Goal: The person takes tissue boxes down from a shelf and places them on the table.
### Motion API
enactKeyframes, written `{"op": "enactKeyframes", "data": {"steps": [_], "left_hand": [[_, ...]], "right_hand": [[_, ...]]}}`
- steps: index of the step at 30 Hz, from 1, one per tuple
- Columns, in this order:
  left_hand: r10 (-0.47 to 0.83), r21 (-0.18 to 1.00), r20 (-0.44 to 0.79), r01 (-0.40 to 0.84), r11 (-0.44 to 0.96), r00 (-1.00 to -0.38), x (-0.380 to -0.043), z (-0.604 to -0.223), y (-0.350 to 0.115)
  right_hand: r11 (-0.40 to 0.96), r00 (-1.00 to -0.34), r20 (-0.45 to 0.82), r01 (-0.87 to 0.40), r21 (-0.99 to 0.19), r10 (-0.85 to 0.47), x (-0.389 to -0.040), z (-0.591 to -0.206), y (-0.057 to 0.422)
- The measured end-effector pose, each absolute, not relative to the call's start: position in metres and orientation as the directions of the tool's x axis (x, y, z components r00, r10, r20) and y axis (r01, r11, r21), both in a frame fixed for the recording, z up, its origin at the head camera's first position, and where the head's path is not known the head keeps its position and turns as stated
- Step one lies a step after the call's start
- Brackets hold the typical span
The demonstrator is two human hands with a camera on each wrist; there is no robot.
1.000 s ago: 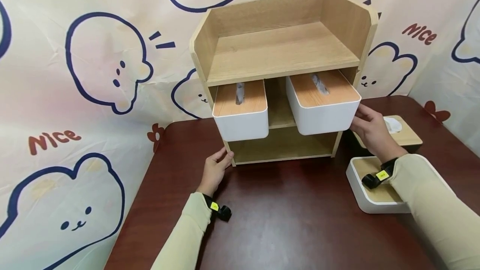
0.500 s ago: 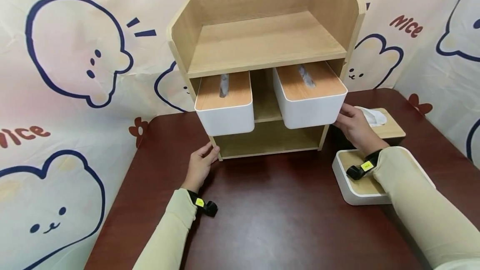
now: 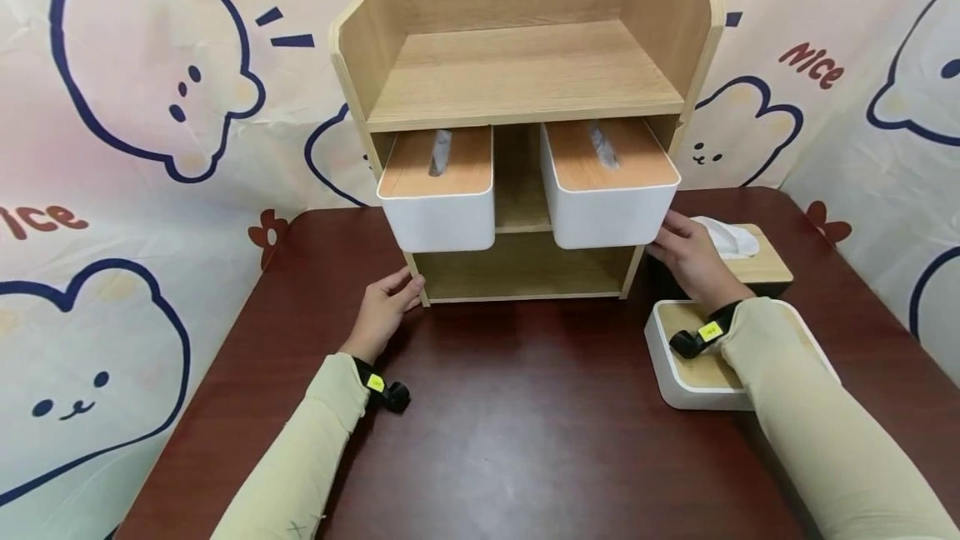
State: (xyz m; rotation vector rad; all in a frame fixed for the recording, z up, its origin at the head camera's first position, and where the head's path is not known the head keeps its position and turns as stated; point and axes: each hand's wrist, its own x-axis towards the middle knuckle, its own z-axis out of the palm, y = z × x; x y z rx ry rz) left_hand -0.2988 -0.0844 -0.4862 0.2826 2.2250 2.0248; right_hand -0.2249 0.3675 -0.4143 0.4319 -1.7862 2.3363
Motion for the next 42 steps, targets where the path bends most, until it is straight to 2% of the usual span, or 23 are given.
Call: {"op": "enactKeyframes", "data": {"steps": [12,18,20,29,42], "left_hand": [[0.348,0.953,-0.015,0.091,0.288,-0.937,-0.299,-0.47,-0.104],[0.395,0.814,-0.011,0.221,0.537,-0.919,-0.289,-0.452,-0.114],[0.415,0.768,0.008,0.271,0.58,-0.91,-0.286,-0.446,-0.115],[0.46,0.682,0.062,0.374,0.628,-0.886,-0.274,-0.42,-0.116],[0.518,0.586,0.081,0.461,0.667,-0.852,-0.261,-0.406,-0.109]], "right_hand": [[-0.225,-0.959,0.283,-0.271,-0.936,-0.027,-0.225,-0.416,0.361],[-0.205,-0.961,0.276,-0.267,-0.942,-0.019,-0.226,-0.416,0.363],[-0.191,-0.961,0.278,-0.27,-0.944,-0.012,-0.225,-0.416,0.364],[-0.187,-0.966,0.26,-0.252,-0.949,-0.015,-0.222,-0.415,0.367],[-0.177,-0.968,0.25,-0.246,-0.953,0.001,-0.223,-0.415,0.367]]}}
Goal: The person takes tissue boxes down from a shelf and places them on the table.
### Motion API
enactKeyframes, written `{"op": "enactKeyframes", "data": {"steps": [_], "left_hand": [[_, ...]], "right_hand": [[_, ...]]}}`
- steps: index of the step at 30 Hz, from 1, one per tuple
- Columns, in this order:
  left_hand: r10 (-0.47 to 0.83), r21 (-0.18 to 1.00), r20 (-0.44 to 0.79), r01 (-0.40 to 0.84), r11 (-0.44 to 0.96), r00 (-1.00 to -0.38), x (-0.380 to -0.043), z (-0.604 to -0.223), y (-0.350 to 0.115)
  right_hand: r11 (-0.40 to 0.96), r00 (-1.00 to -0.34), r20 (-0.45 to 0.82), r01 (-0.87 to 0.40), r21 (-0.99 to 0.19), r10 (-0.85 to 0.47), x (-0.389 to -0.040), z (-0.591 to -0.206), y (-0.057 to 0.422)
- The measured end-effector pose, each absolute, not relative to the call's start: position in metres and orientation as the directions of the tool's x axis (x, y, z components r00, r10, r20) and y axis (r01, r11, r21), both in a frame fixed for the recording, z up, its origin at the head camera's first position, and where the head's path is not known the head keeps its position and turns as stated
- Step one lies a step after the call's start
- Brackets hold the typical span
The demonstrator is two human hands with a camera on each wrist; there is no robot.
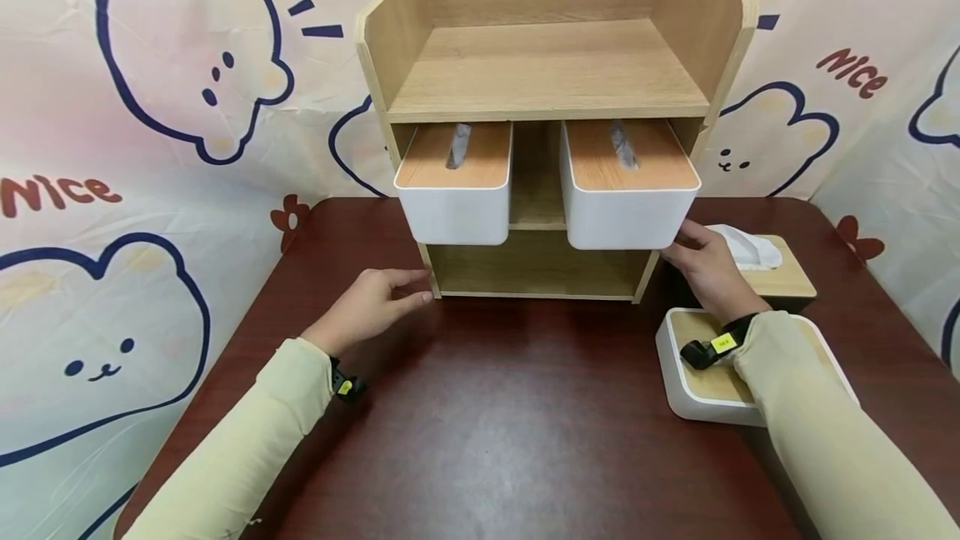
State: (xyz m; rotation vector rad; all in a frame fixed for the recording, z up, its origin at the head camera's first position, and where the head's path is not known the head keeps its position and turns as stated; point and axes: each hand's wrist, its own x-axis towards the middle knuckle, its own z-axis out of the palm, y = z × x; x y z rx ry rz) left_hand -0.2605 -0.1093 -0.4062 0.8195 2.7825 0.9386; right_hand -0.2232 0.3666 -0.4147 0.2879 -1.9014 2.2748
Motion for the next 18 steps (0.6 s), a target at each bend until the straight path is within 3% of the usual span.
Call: {"op": "enactKeyframes", "data": {"steps": [11,18], "left_hand": [[0.59,0.53,0.14,0.564,0.633,-0.795,-0.248,-0.393,-0.11],[0.639,0.43,0.171,0.64,0.636,-0.75,-0.24,-0.384,-0.105]], "right_hand": [[-0.157,-0.966,0.258,-0.257,-0.953,0.018,-0.225,-0.413,0.367],[-0.18,-0.962,0.271,-0.271,-0.946,0.024,-0.223,-0.413,0.362]]}}
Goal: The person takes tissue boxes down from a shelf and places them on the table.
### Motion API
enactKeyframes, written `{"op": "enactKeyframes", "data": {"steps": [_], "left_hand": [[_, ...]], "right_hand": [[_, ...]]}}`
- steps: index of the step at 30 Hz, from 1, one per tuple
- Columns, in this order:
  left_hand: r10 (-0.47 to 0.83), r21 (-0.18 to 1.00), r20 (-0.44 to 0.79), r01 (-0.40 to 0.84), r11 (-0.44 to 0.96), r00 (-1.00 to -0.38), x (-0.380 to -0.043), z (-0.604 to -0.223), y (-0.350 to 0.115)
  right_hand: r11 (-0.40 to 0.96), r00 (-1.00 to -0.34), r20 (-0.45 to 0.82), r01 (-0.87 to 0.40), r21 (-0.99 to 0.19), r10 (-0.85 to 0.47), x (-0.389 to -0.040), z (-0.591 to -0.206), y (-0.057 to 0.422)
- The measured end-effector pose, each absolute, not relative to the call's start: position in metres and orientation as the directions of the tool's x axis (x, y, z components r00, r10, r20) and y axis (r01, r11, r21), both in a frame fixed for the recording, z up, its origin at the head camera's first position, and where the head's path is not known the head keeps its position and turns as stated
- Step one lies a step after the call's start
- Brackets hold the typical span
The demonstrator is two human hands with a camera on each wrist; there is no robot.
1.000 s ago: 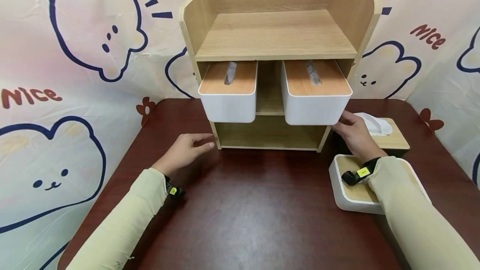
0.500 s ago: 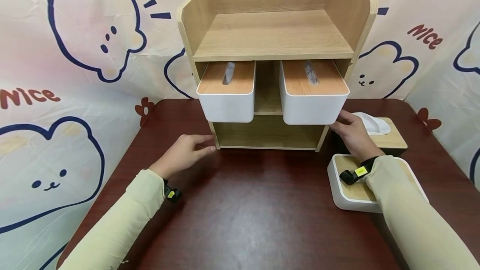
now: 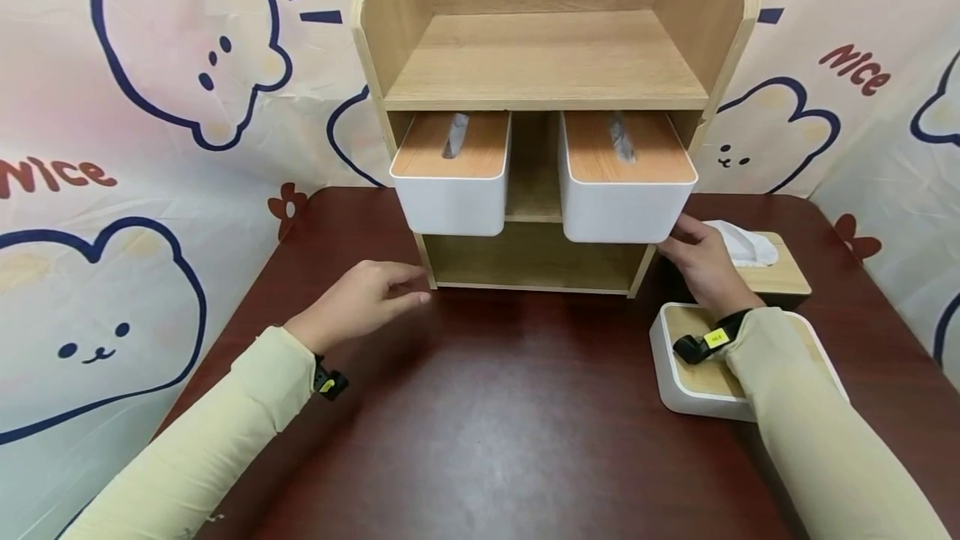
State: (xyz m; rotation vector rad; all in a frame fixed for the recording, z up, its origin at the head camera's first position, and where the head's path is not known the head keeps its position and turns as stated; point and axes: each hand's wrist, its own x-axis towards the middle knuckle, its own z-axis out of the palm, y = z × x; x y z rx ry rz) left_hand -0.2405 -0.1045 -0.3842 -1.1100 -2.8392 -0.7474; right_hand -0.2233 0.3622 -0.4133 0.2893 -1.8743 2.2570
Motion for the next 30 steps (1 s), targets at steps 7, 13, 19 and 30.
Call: {"op": "enactKeyframes", "data": {"steps": [7,13,19,30], "left_hand": [[0.694,0.351,0.204,0.713,0.607,-0.691,-0.24,-0.377,-0.095],[0.722,0.296,0.218,0.749,0.593,-0.657,-0.235,-0.368,-0.087],[0.749,0.275,0.232,0.78,0.561,-0.621,-0.224,-0.36,-0.077],[0.774,0.168,0.347,0.847,0.505,-0.53,-0.203,-0.346,-0.066]], "right_hand": [[-0.159,-0.958,0.286,-0.286,-0.945,0.027,-0.225,-0.414,0.36],[-0.134,-0.958,0.285,-0.284,-0.949,0.014,-0.226,-0.415,0.363],[-0.103,-0.965,0.261,-0.26,-0.96,0.011,-0.223,-0.418,0.367],[-0.067,-0.963,0.268,-0.268,-0.961,0.011,-0.224,-0.415,0.366]]}}
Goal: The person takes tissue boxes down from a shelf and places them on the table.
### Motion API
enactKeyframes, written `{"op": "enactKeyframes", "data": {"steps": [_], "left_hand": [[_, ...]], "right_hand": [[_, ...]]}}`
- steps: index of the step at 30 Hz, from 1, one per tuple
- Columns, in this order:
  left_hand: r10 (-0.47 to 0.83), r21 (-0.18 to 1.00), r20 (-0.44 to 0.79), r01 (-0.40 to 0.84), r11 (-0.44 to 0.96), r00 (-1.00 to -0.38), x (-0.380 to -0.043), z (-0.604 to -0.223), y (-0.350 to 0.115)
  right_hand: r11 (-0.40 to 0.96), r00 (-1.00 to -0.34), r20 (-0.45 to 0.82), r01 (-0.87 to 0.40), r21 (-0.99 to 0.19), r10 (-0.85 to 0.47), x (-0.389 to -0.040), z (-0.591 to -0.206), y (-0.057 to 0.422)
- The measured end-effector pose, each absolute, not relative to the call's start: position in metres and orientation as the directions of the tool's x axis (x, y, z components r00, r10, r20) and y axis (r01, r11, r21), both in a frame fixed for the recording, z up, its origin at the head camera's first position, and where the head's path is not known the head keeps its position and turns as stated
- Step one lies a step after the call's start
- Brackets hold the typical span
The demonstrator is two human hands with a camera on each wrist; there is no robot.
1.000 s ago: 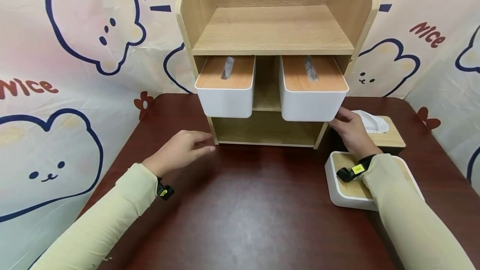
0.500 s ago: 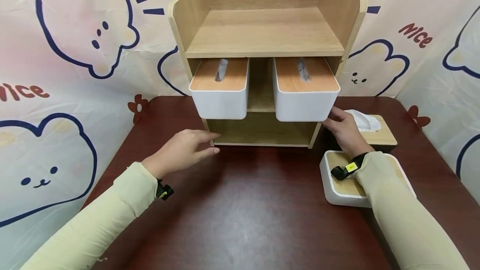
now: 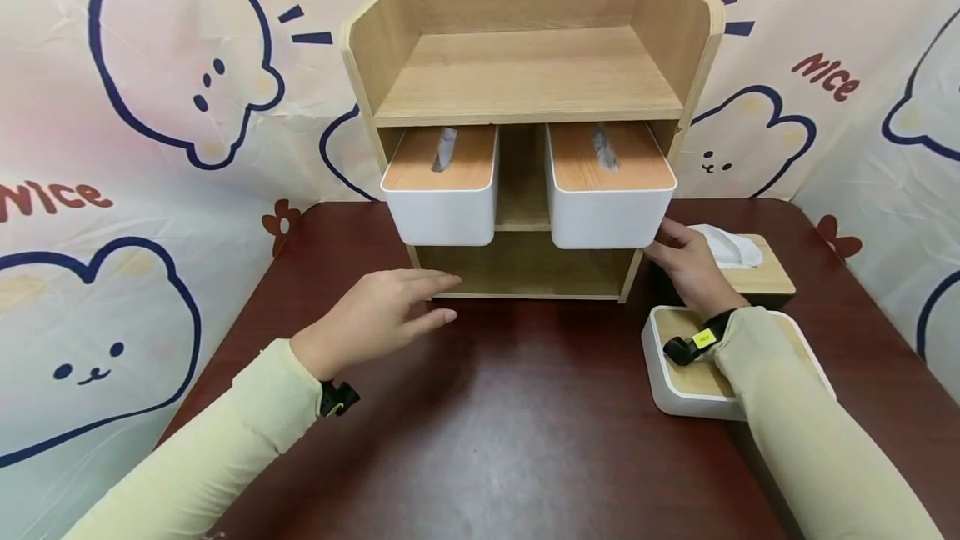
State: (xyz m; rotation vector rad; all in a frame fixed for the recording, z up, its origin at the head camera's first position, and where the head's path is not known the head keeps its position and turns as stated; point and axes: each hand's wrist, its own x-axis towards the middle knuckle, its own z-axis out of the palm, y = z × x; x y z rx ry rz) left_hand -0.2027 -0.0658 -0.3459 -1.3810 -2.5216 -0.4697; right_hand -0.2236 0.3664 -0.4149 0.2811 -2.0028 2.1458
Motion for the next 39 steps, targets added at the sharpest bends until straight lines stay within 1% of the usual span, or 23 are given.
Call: {"op": "enactKeyframes", "data": {"steps": [5,8,17,26,32,36,39], "left_hand": [[0.776,0.112,0.429,0.88,0.463,-0.463,-0.196,-0.344,-0.057],[0.779,0.079,0.459,0.892,0.444,-0.428,-0.196,-0.34,-0.049],[0.783,0.021,0.51,0.915,0.402,-0.356,-0.197,-0.33,-0.028],[0.792,-0.032,0.55,0.941,0.336,-0.264,-0.196,-0.323,-0.011],[0.795,-0.111,0.58,0.95,0.293,-0.177,-0.195,-0.32,-0.001],[0.778,-0.15,0.619,0.955,0.255,-0.11,-0.196,-0.317,0.007],[0.767,-0.181,0.638,0.953,0.242,-0.074,-0.197,-0.314,0.012]], "right_hand": [[-0.016,-0.969,0.248,-0.248,-0.969,0.015,-0.225,-0.411,0.367],[-0.011,-0.968,0.25,-0.25,-0.968,0.024,-0.226,-0.41,0.369],[-0.005,-0.967,0.252,-0.252,-0.968,0.035,-0.227,-0.411,0.371],[-0.013,-0.964,0.265,-0.265,-0.964,0.039,-0.221,-0.413,0.367],[-0.021,-0.958,0.284,-0.285,-0.958,0.042,-0.221,-0.413,0.364],[-0.008,-0.957,0.287,-0.288,-0.958,0.036,-0.222,-0.415,0.363],[0.02,-0.958,0.284,-0.284,-0.959,0.035,-0.222,-0.415,0.364]]}}
